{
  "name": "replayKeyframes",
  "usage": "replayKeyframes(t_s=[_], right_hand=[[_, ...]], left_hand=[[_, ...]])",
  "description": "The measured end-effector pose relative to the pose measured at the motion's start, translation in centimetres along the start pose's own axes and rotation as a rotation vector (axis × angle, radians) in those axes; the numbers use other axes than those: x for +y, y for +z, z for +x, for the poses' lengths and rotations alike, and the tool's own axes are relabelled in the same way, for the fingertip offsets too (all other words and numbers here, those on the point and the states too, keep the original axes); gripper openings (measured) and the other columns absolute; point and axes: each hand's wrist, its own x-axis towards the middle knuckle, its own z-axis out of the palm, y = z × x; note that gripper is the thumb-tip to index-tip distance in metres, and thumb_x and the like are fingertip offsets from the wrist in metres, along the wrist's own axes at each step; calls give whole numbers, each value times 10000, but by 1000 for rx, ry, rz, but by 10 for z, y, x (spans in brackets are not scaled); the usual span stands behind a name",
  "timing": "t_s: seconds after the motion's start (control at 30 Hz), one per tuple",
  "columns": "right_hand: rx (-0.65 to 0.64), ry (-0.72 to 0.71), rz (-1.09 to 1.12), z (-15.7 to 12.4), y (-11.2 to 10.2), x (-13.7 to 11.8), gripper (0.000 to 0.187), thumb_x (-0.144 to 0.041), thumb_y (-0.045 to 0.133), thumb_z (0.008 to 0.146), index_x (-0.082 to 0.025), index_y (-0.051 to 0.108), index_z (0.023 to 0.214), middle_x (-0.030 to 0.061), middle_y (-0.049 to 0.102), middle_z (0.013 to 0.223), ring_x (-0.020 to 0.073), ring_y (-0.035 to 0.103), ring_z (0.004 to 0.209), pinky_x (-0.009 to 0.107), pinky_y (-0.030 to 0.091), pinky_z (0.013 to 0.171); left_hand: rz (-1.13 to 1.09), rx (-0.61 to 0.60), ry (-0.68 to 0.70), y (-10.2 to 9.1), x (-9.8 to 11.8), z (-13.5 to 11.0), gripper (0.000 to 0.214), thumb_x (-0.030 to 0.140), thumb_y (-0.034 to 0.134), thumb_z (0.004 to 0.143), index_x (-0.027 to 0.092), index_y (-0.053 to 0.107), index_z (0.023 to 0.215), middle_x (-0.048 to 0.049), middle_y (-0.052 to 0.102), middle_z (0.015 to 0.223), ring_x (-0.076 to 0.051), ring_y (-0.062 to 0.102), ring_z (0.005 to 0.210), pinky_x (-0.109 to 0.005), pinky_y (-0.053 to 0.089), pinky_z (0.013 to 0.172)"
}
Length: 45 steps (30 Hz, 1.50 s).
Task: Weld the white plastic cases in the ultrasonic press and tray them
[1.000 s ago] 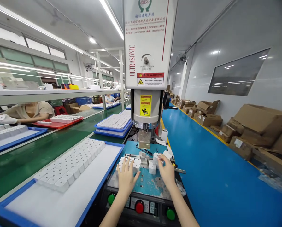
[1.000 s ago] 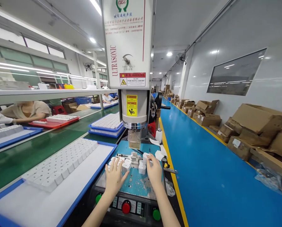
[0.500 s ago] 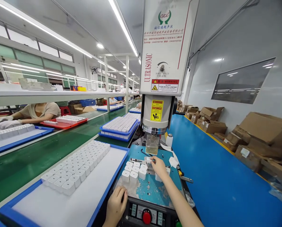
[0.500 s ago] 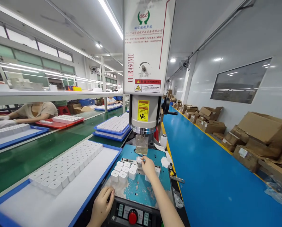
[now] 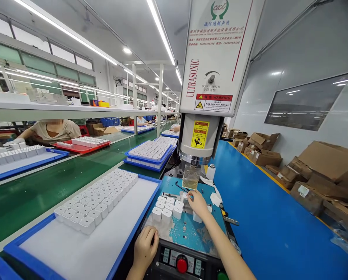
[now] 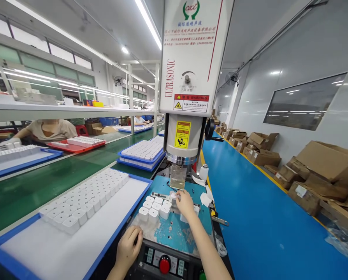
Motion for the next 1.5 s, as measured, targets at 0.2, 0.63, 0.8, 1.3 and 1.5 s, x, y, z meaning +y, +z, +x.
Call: replayKeyframes(t_s=[0.2, 0.63, 0.8, 1.3, 1.5], right_hand=[[163, -108, 21, -71, -13, -10, 225, -276, 420, 889, -242, 605, 1013, 89, 611, 1054, 253, 563, 1014, 395, 466, 829], [350, -305, -198, -206, 19, 26, 228, -244, 558, 814, -285, 629, 1027, 74, 668, 944, 257, 640, 826, 384, 509, 691], [311, -111, -55, -166, -12, 16, 196, -220, 468, 862, -259, 604, 997, 85, 621, 1004, 248, 593, 936, 379, 487, 782], [250, 158, 128, -83, -10, 71, 263, -326, 378, 877, -225, 606, 960, 95, 629, 1045, 271, 585, 995, 358, 492, 734], [345, 176, 195, -85, -17, 66, 310, -369, 367, 910, -215, 631, 962, 97, 634, 1087, 256, 583, 1044, 366, 491, 825]], left_hand=[[-15, 5, 12, -1, -1, 1, 178, 149, 444, 876, 194, 586, 779, -33, 588, 729, -147, 573, 709, -261, 456, 667], [73, 26, 96, 10, -13, 5, 209, 141, 480, 847, 190, 540, 653, -17, 514, 624, -140, 492, 618, -264, 405, 600], [79, -32, 47, 3, -5, 6, 192, 152, 464, 862, 191, 572, 708, -21, 545, 665, -141, 532, 660, -258, 428, 638], [45, 5, 43, -18, 21, 49, 285, 166, 440, 881, 200, 507, 606, 10, 484, 592, -109, 486, 567, -231, 394, 574], [165, -285, -83, 15, 61, 120, 234, 272, 416, 894, 206, 620, 802, -44, 652, 873, -188, 594, 892, -301, 442, 795]])
